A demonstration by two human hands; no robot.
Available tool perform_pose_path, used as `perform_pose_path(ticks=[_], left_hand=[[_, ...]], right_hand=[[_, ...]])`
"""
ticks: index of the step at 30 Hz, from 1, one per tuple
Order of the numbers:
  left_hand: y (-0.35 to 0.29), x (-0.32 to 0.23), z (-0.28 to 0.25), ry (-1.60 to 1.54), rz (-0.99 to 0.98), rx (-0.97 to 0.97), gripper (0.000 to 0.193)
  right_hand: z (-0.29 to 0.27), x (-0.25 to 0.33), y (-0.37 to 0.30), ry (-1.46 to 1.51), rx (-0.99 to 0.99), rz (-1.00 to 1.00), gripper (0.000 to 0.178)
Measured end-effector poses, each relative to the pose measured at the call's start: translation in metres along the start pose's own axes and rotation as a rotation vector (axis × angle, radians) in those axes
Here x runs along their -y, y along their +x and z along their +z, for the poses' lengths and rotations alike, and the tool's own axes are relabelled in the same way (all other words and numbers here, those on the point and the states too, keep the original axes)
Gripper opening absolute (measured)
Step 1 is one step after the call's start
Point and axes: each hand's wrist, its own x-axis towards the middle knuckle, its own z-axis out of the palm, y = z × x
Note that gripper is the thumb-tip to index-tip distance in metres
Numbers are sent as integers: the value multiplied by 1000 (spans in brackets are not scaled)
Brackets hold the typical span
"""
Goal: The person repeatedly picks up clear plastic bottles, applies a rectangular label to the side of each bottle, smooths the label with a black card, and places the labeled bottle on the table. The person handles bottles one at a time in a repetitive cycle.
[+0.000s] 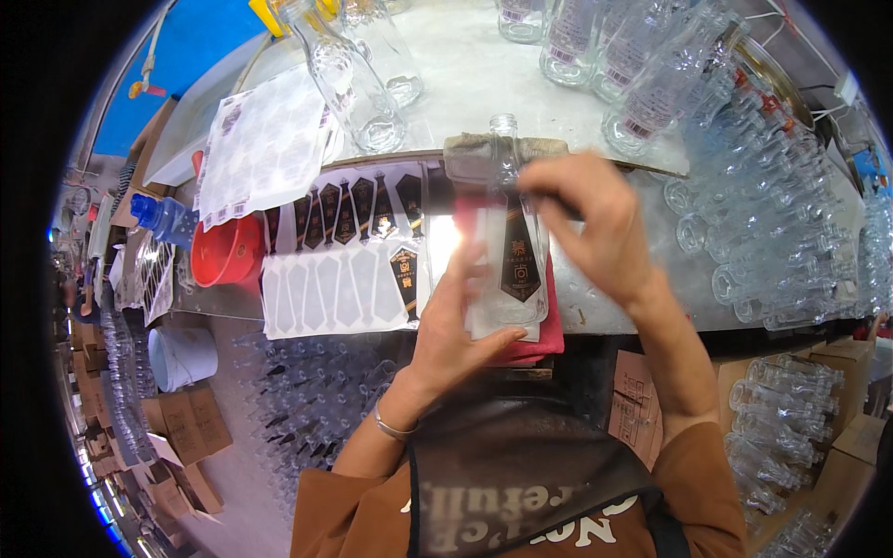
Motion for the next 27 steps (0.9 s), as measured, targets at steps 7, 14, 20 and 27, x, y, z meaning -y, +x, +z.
perform_pose_path(ticks=[7, 14, 20, 27], left_hand=[[-2, 2, 0, -59, -51, 15, 115], [-2, 5, -3, 21, -75, 63, 113], [6, 4, -2, 40, -35, 46, 97], [19, 11, 23, -5, -164, -9, 70]], right_hand=[[-3, 26, -30, 211, 149, 143, 22], [-14, 51, -106, 446, 214, 200, 31], [-15, 28, -93, 671, 38, 903, 28], [15, 27, -82, 467, 191, 928, 49]])
